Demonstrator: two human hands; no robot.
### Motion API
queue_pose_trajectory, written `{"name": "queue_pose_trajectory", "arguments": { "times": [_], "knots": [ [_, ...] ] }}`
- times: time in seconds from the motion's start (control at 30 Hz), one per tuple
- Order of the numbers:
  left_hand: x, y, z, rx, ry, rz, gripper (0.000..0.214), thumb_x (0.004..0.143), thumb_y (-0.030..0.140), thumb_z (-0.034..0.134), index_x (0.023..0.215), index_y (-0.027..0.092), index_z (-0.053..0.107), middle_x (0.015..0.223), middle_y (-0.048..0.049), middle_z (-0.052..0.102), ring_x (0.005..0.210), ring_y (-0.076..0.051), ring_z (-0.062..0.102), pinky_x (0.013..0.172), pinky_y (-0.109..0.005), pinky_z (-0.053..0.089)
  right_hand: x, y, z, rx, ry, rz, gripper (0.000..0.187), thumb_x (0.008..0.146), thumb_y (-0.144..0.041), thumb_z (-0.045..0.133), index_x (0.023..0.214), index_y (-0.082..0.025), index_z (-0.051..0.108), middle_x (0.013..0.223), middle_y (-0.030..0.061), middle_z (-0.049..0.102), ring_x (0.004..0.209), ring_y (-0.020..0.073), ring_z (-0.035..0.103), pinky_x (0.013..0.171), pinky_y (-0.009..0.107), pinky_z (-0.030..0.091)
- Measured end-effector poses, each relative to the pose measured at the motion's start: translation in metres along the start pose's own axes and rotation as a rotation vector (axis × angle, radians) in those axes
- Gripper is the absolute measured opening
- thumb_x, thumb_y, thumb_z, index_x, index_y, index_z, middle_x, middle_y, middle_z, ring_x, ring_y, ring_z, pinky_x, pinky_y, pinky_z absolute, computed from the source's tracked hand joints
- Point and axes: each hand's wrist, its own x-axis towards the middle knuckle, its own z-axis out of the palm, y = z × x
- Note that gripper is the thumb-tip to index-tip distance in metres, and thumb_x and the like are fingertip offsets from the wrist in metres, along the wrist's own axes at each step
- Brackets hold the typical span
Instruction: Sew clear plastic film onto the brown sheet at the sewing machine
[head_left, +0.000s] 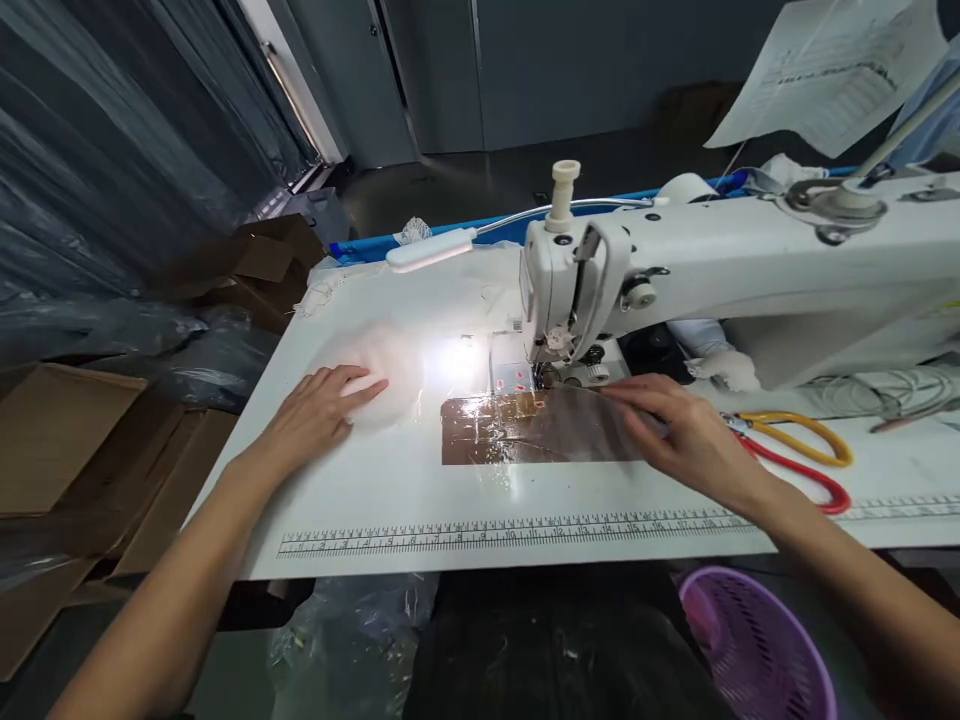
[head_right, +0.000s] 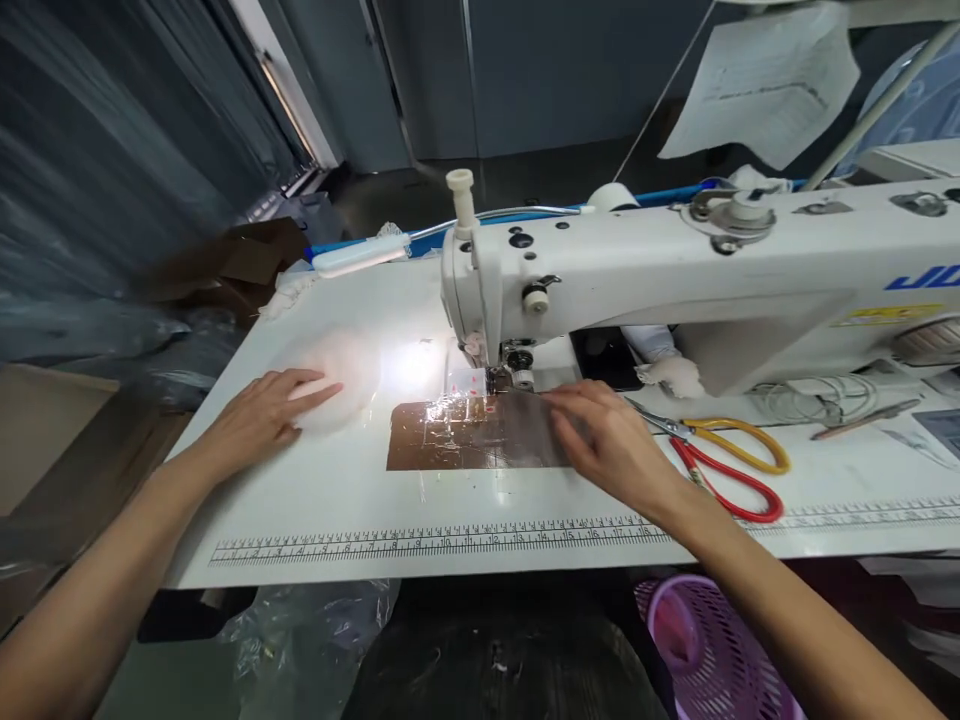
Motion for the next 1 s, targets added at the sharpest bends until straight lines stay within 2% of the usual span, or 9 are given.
{"name": "queue_pose_trajectory", "arguments": {
  "times": [0.17, 0.27, 0.33, 0.43, 0.5, 0.6, 0.7, 0.83, 1.0],
  "knots": [
    [-0.008, 0.015, -0.021, -0.083, 0.035, 0.013, 0.046, 0.082, 0.024, 0.047, 0.127, 0.029, 0.056, 0.137, -0.0080, 0.048, 0.120, -0.031, 0.049, 0.100, -0.058, 0.035, -0.017, 0.018, -0.008, -0.044, -0.099, 0.019, 0.031, 0.090, -0.028, 0.046, 0.111, -0.018, 0.067, 0.113, 0.0101, 0.067, 0.102, 0.0233, 0.063, 0.088, 0.038, 0.051],
    [-0.003, 0.050, -0.037, -0.184, 0.172, 0.018, 0.034, 0.090, 0.028, 0.044, 0.119, 0.024, 0.061, 0.133, -0.0087, 0.051, 0.114, -0.027, 0.054, 0.102, -0.055, 0.037, -0.021, 0.016, -0.001, -0.028, -0.167, 0.015, 0.028, 0.090, -0.032, 0.049, 0.104, -0.017, 0.067, 0.106, 0.0106, 0.068, 0.096, 0.0228, 0.064, 0.086, 0.037, 0.051],
    [0.008, 0.081, -0.041, -0.290, 0.167, 0.103, 0.032, 0.092, 0.027, 0.043, 0.119, 0.024, 0.061, 0.126, -0.0073, 0.057, 0.112, -0.024, 0.055, 0.098, -0.047, 0.045, -0.019, 0.012, 0.005, -0.002, -0.182, 0.017, 0.028, 0.091, -0.035, 0.049, 0.102, -0.017, 0.067, 0.102, 0.0107, 0.068, 0.095, 0.0224, 0.063, 0.085, 0.036, 0.050],
    [0.032, 0.128, -0.033, -0.456, 0.066, 0.297, 0.033, 0.093, 0.022, 0.043, 0.123, 0.022, 0.058, 0.127, -0.0085, 0.056, 0.115, -0.022, 0.054, 0.096, -0.041, 0.050, -0.011, 0.002, 0.015, -0.029, -0.184, 0.041, 0.033, 0.092, -0.042, 0.047, 0.101, -0.016, 0.065, 0.100, 0.0117, 0.067, 0.095, 0.0234, 0.062, 0.082, 0.035, 0.049],
    [0.051, 0.157, -0.020, -0.559, 0.095, 0.369, 0.032, 0.094, 0.022, 0.045, 0.124, 0.018, 0.056, 0.124, -0.0100, 0.057, 0.113, -0.020, 0.056, 0.096, -0.038, 0.050, -0.005, -0.005, 0.024, -0.140, -0.189, 0.095, 0.038, 0.091, -0.047, 0.047, 0.101, -0.014, 0.064, 0.098, 0.0137, 0.066, 0.092, 0.0257, 0.062, 0.076, 0.035, 0.048],
    [0.074, 0.186, -0.002, -0.622, 0.183, 0.170, 0.031, 0.092, 0.033, 0.053, 0.116, 0.014, 0.058, 0.114, -0.0106, 0.059, 0.102, -0.021, 0.060, 0.086, -0.038, 0.054, 0.002, -0.013, 0.035, -0.302, -0.217, 0.171, 0.032, 0.090, -0.041, 0.050, 0.098, -0.014, 0.063, 0.098, 0.0155, 0.063, 0.086, 0.0264, 0.061, 0.067, 0.033, 0.045],
    [0.087, 0.193, 0.003, -0.709, 0.137, 0.044, 0.016, 0.090, 0.029, 0.055, 0.096, 0.015, 0.062, 0.098, -0.0062, 0.061, 0.085, -0.017, 0.061, 0.075, -0.032, 0.054, 0.005, -0.017, 0.036, -0.172, -0.271, 0.171, 0.023, 0.091, -0.031, 0.047, 0.090, -0.017, 0.064, 0.092, 0.0113, 0.065, 0.078, 0.0210, 0.061, 0.064, 0.029, 0.042],
    [0.085, 0.175, -0.009, -1.030, 0.040, -0.114, 0.010, 0.086, 0.026, 0.059, 0.084, 0.016, 0.061, 0.077, -0.0003, 0.063, 0.069, -0.012, 0.059, 0.065, -0.025, 0.051, 0.007, -0.017, 0.019, 0.206, -0.351, 0.145, 0.027, 0.090, -0.038, 0.049, 0.084, -0.020, 0.068, 0.076, 0.0028, 0.067, 0.064, 0.0148, 0.058, 0.057, 0.026, 0.041],
    [0.075, 0.158, -0.026, -1.512, -0.068, -0.195, 0.013, 0.079, 0.026, 0.064, 0.083, 0.014, 0.059, 0.073, -0.0007, 0.064, 0.066, -0.009, 0.059, 0.060, -0.021, 0.049, 0.024, -0.010, 0.014, 0.362, -0.214, 0.216, 0.029, 0.090, -0.038, 0.050, 0.094, -0.019, 0.071, 0.097, 0.0066, 0.071, 0.084, 0.0197, 0.065, 0.073, 0.030, 0.050]
  ]
}}
